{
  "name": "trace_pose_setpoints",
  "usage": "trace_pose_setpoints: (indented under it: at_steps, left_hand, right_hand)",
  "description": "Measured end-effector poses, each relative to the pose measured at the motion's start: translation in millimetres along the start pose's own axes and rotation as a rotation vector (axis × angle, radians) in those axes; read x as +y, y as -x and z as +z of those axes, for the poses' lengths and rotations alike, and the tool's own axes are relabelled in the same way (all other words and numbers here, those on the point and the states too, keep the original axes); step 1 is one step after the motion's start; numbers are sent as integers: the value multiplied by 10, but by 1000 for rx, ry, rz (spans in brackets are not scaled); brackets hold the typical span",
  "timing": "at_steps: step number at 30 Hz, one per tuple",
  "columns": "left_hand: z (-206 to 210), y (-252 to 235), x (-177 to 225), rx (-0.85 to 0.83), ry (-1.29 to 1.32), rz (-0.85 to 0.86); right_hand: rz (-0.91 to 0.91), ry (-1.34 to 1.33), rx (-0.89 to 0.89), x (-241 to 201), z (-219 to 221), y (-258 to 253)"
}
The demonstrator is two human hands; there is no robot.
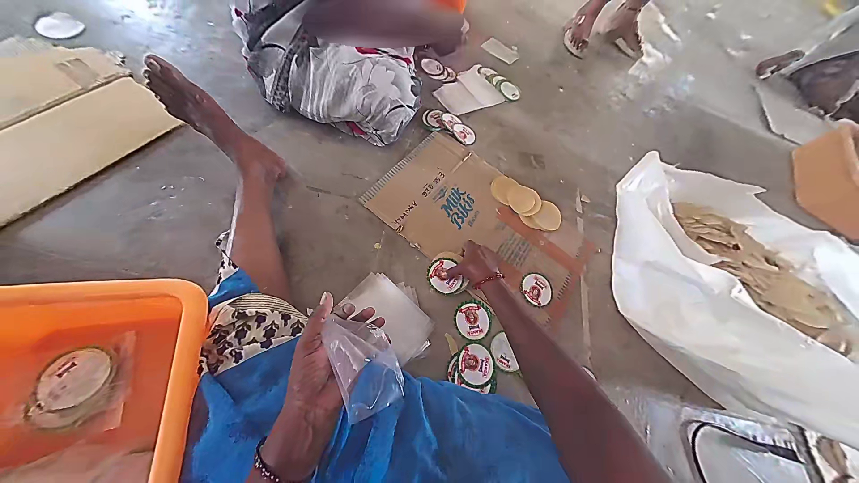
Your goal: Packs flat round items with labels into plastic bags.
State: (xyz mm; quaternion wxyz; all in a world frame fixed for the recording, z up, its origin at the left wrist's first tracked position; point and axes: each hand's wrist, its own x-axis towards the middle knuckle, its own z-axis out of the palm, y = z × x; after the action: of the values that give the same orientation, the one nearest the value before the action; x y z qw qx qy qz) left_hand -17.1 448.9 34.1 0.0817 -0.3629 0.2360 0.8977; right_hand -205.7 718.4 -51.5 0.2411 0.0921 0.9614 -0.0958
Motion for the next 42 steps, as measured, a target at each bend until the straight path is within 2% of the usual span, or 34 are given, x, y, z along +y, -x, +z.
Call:
trace_pose_setpoints:
  at_steps: [6,16,21,27,33,38,42]
  left_hand:
    - [-69,-79,22,64,27,10]
    - [-130,-111,46,48,28,30]
    - [-128,-117,67,59,29,38]
    - [-138,-130,76,74,41,37]
    - [-156,-150,88,49,73,29]
    - [-147,-134,108,56,70,54]
    - [-151,-119,107,50,52,68]
  right_hand:
    - [-32,-101,17,15,77,85]
    - [-76,32,-34,-91,77,196]
    - [-69,-85,16,-31,144,192]
    - [-165,-69,-4,21,181,126]
    - [-156,50,-42,-108,104,205]
    - [-168,-96,18,-1,281,236]
    - [-294,-180,-57,116,428,134]
